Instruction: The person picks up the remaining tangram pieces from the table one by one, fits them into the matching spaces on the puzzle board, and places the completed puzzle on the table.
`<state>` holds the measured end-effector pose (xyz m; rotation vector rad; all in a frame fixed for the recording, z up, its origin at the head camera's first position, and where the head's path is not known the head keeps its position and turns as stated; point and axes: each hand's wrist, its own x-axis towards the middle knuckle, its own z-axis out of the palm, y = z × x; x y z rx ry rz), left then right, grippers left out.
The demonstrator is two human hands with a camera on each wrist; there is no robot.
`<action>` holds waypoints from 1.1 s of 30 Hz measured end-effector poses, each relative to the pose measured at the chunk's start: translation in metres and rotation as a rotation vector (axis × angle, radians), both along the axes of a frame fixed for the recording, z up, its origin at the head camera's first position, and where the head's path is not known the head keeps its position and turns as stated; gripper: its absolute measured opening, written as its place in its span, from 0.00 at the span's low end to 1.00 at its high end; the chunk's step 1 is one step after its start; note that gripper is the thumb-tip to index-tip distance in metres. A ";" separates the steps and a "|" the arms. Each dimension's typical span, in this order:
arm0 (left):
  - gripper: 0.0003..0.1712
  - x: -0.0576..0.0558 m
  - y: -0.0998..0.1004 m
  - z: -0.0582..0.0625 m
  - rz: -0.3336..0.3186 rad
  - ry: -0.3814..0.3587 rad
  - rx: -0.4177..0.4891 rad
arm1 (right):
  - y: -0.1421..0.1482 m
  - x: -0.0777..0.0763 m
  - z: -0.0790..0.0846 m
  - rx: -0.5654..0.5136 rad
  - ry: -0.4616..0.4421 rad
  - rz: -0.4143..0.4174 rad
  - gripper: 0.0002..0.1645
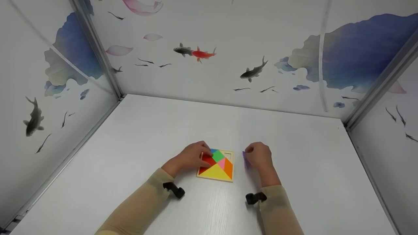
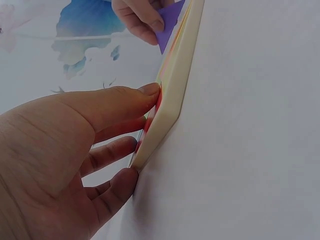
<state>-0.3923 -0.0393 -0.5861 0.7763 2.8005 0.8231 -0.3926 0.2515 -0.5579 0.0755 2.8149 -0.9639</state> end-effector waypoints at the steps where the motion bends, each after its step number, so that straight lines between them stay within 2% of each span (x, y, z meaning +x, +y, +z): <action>1: 0.19 0.000 0.000 0.000 0.001 -0.002 0.000 | -0.001 0.000 0.000 -0.006 0.007 0.005 0.13; 9: 0.18 0.000 0.001 0.002 0.008 0.000 -0.002 | -0.004 0.000 0.001 -0.012 0.069 0.013 0.10; 18: 0.19 0.001 0.000 0.001 0.002 -0.003 -0.011 | -0.010 0.002 -0.002 -0.063 0.108 -0.014 0.09; 26: 0.19 0.001 0.000 0.000 0.009 0.013 -0.010 | -0.015 0.002 -0.002 -0.107 0.101 -0.006 0.11; 33: 0.18 0.000 0.001 0.000 0.011 0.002 -0.018 | -0.018 0.002 -0.003 -0.068 0.067 0.044 0.18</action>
